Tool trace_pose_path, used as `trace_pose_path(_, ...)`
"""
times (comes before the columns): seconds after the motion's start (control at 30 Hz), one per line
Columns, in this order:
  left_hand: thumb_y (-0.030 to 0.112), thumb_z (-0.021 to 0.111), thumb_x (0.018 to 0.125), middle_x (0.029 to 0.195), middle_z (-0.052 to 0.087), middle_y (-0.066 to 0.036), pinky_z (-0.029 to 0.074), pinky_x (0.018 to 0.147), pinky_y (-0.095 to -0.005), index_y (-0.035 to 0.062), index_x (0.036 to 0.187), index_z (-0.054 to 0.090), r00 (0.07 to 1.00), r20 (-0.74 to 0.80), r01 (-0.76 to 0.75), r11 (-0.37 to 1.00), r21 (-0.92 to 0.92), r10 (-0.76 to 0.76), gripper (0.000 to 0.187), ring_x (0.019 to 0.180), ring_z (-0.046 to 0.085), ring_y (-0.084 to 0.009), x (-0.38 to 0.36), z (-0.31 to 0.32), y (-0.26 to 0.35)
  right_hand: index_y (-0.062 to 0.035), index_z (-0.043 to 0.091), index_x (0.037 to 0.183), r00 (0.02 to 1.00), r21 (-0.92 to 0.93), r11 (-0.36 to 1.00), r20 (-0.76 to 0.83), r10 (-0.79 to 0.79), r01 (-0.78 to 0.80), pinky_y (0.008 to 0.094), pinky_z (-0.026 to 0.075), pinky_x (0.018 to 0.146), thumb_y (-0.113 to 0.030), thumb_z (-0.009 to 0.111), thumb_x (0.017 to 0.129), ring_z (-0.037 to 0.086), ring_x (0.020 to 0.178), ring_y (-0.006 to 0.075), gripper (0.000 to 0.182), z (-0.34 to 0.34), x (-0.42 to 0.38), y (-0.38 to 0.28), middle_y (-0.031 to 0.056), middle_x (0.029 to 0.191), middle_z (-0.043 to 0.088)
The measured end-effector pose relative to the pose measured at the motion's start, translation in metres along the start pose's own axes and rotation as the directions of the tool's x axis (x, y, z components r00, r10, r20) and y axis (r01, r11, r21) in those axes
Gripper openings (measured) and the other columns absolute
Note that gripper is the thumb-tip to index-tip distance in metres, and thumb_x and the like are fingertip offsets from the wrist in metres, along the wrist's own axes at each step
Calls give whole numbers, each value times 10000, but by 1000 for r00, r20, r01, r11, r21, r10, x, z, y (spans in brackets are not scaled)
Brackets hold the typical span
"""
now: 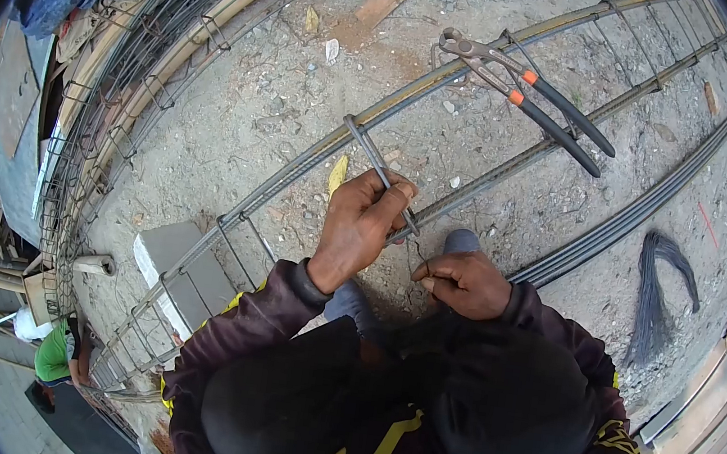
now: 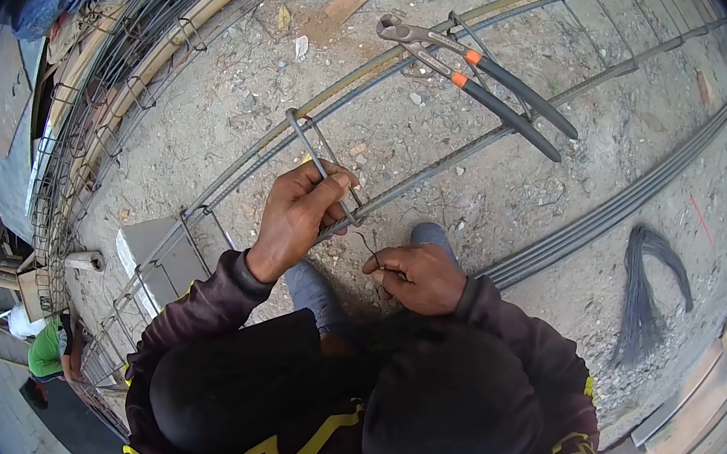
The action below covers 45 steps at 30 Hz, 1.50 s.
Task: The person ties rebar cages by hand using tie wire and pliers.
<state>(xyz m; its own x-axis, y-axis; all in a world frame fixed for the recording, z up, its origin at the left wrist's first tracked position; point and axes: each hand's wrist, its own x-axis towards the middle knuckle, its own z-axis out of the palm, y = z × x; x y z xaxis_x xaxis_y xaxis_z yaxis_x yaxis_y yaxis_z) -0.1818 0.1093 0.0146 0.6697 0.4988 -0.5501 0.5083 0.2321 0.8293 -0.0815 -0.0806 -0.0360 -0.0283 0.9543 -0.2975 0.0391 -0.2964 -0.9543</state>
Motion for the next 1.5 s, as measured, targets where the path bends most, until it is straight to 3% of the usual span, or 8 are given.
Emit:
trace_pose_path(0.27, 248, 612, 980, 723, 607, -27, 464, 596, -230, -10, 1027, 676, 1000, 5, -9, 1000, -27, 9, 269, 626, 559, -75, 1, -2, -3, -29, 662, 1054, 1000, -8, 1000, -2, 30, -30, 355, 538, 630, -105, 560, 954, 709, 670, 236, 162, 2, 2, 0, 90, 721, 701)
trace_pose_path(0.47, 460, 587, 998, 777, 645, -67, 493, 688, -270, -39, 1005, 671, 999, 50, -10, 984, 179, 1, 506, 723, 612, -122, -4, -15, -10, -31, 665, 1061, 997, 70, 995, -22, 74, -73, 345, 544, 638, -109, 560, 945, 717, 670, 230, 175, 1, 8, -4, 91, 710, 708)
trace_pose_path(0.57, 495, 561, 1001, 806, 662, -85, 496, 717, -284, -50, 992, 667, 997, 52, 48, 995, 86, -53, 555, 745, 620, -132, -6, -19, -14, -38, 676, 1049, 997, 24, 998, -59, 52, -51, 355, 551, 652, -98, 570, 915, 719, 668, 242, 180, -1, 14, -3, 99, 707, 708)
trace_pose_path(0.67, 519, 569, 988, 737, 673, -72, 484, 624, -263, -31, 913, 677, 1000, 23, 1, 996, 88, -3, 566, 676, 614, -106, -12, -19, -12, -50, 689, 1028, 990, -87, 996, -142, -23, 11, 384, 554, 663, -87, 574, 881, 715, 683, 265, 190, -3, 20, -9, 112, 716, 705)
trace_pose_path(0.77, 440, 662, 956, 803, 711, -105, 533, 692, -268, -31, 951, 680, 995, 96, -21, 965, 260, -4, 471, 757, 682, -138, -17, -26, -7, -61, 697, 1015, 974, -227, 972, -199, -112, 65, 421, 550, 673, -94, 583, 863, 706, 724, 295, 193, -5, 22, -10, 127, 763, 708)
trace_pose_path(0.97, 133, 808, 856, 854, 711, -75, 525, 712, -247, -13, 979, 647, 987, 101, -146, 959, 242, 124, 250, 814, 674, -117, -26, -14, -7, -90, 704, 999, 931, -447, 892, -294, -215, 65, 464, 529, 661, -140, 618, 860, 669, 731, 342, 171, -1, 22, -6, 132, 780, 678)
trace_pose_path(1.27, 132, 791, 876, 795, 681, -77, 503, 669, -237, 1, 906, 582, 984, -11, -167, 946, 278, 177, 248, 758, 651, -96, -31, 1, -8, -114, 708, 990, 899, -467, 881, -348, -266, 80, 476, 517, 588, -143, 623, 840, 647, 646, 337, 174, 6, 24, 3, 115, 691, 618)
trace_pose_path(1.5, 108, 753, 906, 785, 620, -22, 446, 652, -229, 25, 859, 548, 935, -32, -339, 920, 198, 352, 226, 731, 558, -61, -33, 9, -18, -111, 712, 971, 882, -464, 883, -387, -268, 65, 462, 513, 584, -158, 630, 798, 628, 614, 331, 197, 8, 15, -6, 119, 659, 602)
